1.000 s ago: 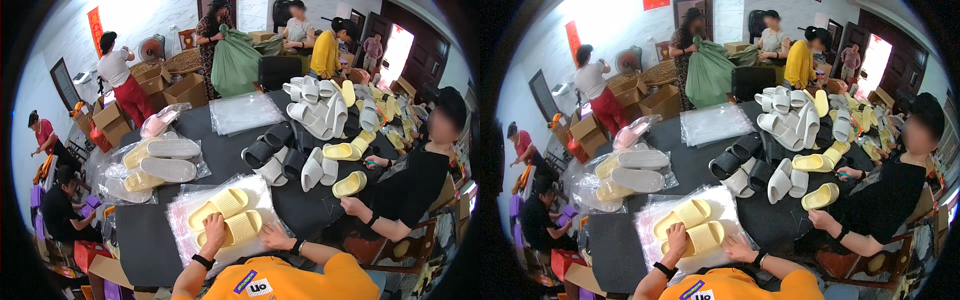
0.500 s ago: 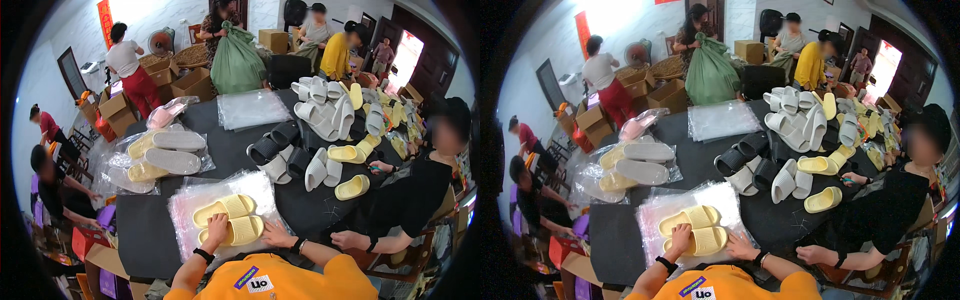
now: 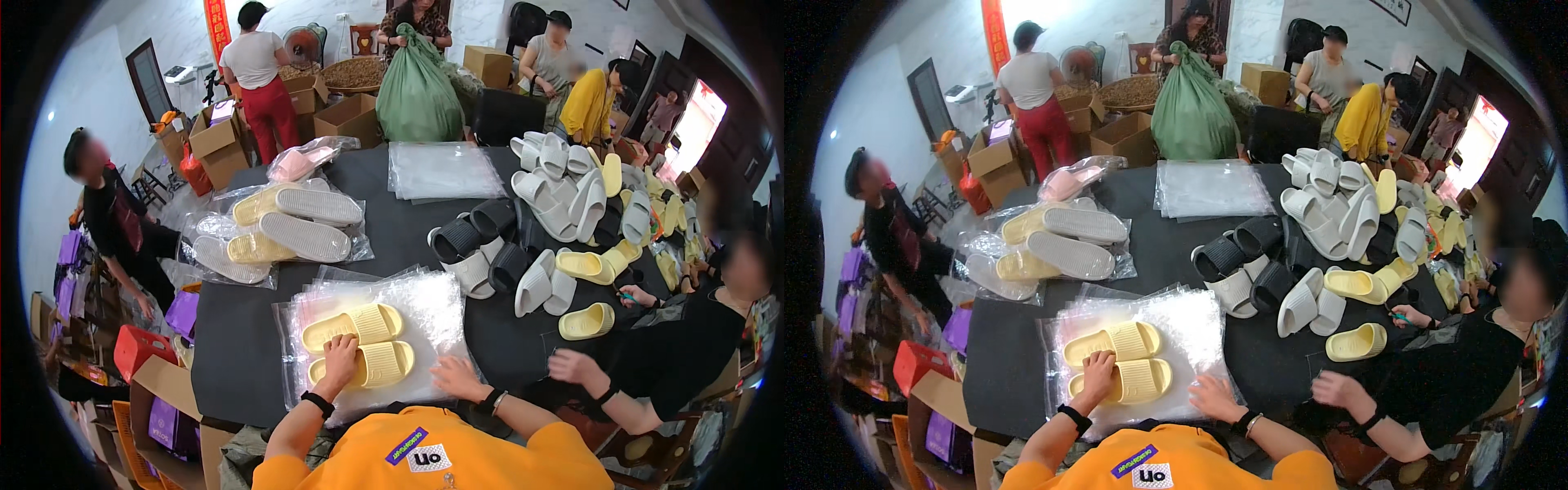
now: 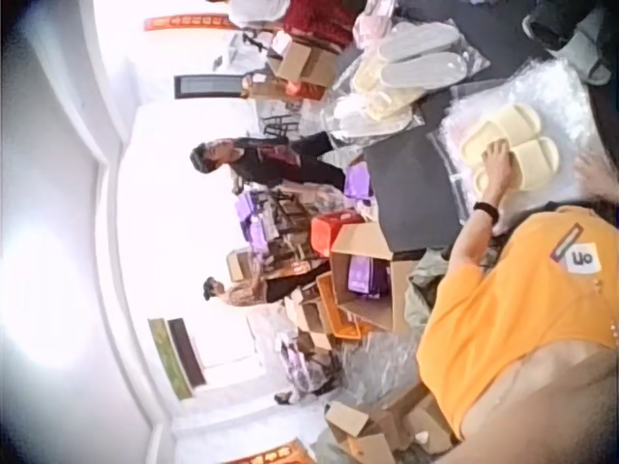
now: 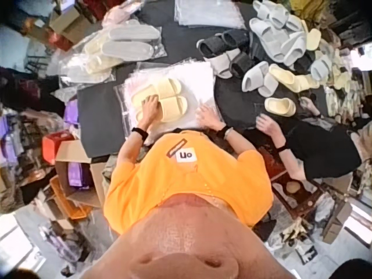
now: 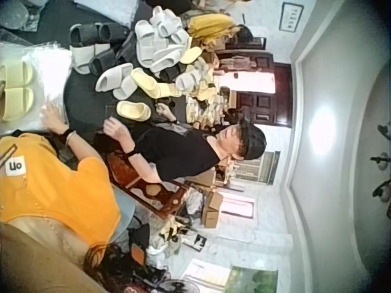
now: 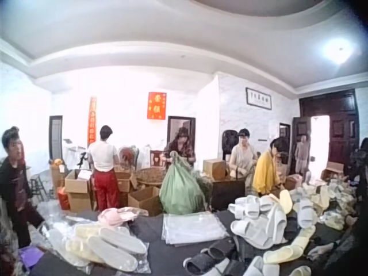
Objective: The recorder is packing slippers into plastic bags and placing them into a large green sack.
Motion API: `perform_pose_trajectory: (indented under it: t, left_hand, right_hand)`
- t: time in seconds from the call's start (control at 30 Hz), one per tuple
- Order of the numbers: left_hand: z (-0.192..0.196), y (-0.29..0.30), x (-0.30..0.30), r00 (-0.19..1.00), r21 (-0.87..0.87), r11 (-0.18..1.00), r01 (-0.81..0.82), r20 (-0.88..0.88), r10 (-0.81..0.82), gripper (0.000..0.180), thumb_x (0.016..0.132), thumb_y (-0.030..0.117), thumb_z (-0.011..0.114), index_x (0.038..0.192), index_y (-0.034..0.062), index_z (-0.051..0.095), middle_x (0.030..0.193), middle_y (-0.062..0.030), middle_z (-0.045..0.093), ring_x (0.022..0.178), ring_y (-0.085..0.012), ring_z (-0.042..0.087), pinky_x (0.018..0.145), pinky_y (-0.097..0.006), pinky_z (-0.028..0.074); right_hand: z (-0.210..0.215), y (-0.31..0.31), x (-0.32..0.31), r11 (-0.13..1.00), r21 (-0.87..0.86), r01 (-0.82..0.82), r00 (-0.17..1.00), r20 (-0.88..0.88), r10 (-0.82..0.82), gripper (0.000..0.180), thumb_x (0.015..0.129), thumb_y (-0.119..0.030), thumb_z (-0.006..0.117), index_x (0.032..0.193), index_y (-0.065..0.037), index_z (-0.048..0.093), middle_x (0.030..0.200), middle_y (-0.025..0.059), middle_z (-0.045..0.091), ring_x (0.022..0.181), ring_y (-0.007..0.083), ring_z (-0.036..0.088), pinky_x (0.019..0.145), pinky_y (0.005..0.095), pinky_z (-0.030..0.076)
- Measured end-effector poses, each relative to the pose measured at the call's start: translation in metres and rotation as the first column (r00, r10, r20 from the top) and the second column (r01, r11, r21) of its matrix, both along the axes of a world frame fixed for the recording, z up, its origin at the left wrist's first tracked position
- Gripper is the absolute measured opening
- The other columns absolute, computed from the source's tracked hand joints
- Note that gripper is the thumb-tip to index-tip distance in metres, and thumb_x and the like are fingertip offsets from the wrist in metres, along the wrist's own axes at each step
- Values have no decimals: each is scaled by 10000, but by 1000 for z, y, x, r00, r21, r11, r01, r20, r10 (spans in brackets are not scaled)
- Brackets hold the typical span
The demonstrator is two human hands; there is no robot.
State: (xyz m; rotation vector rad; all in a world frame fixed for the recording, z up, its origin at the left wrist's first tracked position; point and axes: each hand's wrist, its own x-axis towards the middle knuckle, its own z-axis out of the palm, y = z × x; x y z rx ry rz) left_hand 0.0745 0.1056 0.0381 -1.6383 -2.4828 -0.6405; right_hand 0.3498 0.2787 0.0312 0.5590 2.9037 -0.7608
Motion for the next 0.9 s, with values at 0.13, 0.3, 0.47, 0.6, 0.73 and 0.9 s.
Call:
perform_pose_trajectory:
  t: [0.13,0.3,0.47,0.6,0.73,0.9]
  left_hand:
    - [1,3,1,999,5,1000,-2,36,1,225,728,153,603,941,84,574,1028,-36,557,1008,-246,477,837,-415,335]
    - [3,6,0,997,32,999,-3,77,1,269,686,95,613,952,86,571,1038,-38,558,1011,-251,478,833,-412,337]
    - [-6,4,-1,996,-50,998,-42,75,45,325,693,145,613,1012,105,566,1057,-47,548,1037,-259,472,858,-420,348]
    - [-2,7,0,996,-20,1000,-19,89,21,326,717,167,593,1038,118,554,1047,-44,547,1024,-246,484,839,-421,355]
    - [-5,11,5,994,10,998,-57,93,56,267,733,223,599,987,146,577,989,-35,561,989,-228,489,802,-423,354]
    - [12,9,13,997,71,995,-72,-14,74,220,693,175,598,900,112,557,951,-30,546,946,-228,485,777,-397,366]
  right_hand:
    - [15,2,-14,975,-28,222,973,-65,-223,331,805,-289,585,1103,-147,577,1151,82,488,1101,266,470,915,520,321]
    - [17,11,-30,953,-179,243,965,-56,-257,263,791,-216,581,1037,-122,590,1055,105,526,964,273,558,821,407,432]
    - [-8,19,-44,957,-184,226,964,-100,-247,198,747,-143,575,926,-68,611,888,136,566,907,318,547,797,405,439]
    - [2,8,-48,940,-191,284,916,-235,-324,222,724,-94,578,942,-54,596,959,137,530,844,293,550,738,387,441]
    - [-18,21,-48,918,-302,256,928,-189,-321,186,727,-51,575,903,-32,630,782,140,580,739,266,571,686,367,453]
    - [-2,27,-40,805,-505,311,910,-88,-406,223,764,-23,582,981,18,612,782,72,607,660,122,562,613,250,449]
